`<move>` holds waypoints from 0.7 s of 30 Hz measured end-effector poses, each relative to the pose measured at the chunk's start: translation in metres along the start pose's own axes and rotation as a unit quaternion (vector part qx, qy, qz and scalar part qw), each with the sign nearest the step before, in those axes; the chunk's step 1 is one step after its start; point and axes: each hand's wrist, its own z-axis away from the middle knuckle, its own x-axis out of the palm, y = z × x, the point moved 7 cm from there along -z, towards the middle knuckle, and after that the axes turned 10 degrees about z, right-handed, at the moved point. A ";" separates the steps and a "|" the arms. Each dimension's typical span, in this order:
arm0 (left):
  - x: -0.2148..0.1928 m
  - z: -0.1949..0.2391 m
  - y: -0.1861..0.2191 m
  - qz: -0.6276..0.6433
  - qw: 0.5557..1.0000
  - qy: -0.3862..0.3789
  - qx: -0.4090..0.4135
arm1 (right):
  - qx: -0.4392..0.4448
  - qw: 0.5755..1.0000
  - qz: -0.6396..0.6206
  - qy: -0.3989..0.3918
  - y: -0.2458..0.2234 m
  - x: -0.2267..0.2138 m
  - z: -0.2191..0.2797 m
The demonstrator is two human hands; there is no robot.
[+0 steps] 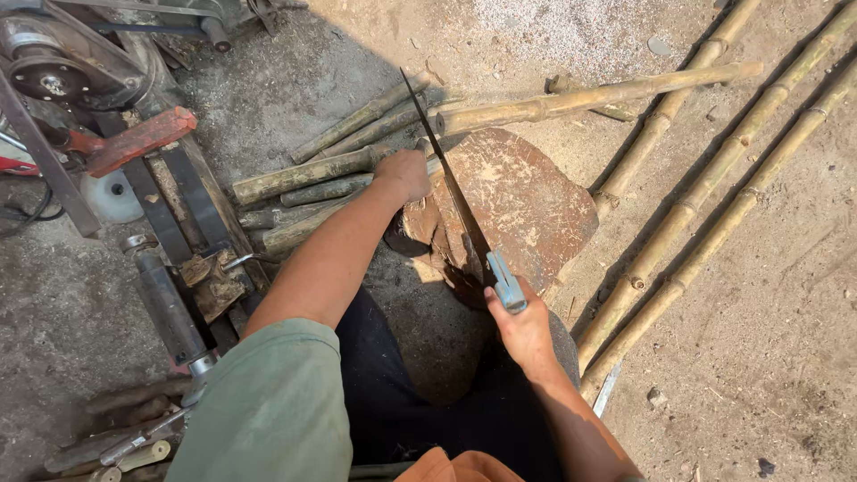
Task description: The person uses a hand saw to cut bamboo sticks into smaller pieces on a wooden block. The person holds the bamboo with one hand and saws with the other, then places the cut pieces aside.
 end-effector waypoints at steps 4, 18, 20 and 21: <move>-0.005 0.005 0.000 0.004 1.000 0.017 0.003 | 0.064 0.997 0.007 0.045 0.070 -0.036 0.079; -0.052 -0.058 0.067 -0.050 0.994 0.002 0.096 | -0.112 0.934 0.222 0.255 -0.018 -0.042 -0.065; -0.068 -0.073 0.088 -0.007 0.988 -0.015 0.152 | -0.141 0.913 0.274 0.266 -0.015 -0.028 -0.061; -0.068 -0.078 0.083 0.005 0.987 -0.028 0.161 | -0.120 0.913 0.298 0.250 -0.013 -0.017 -0.064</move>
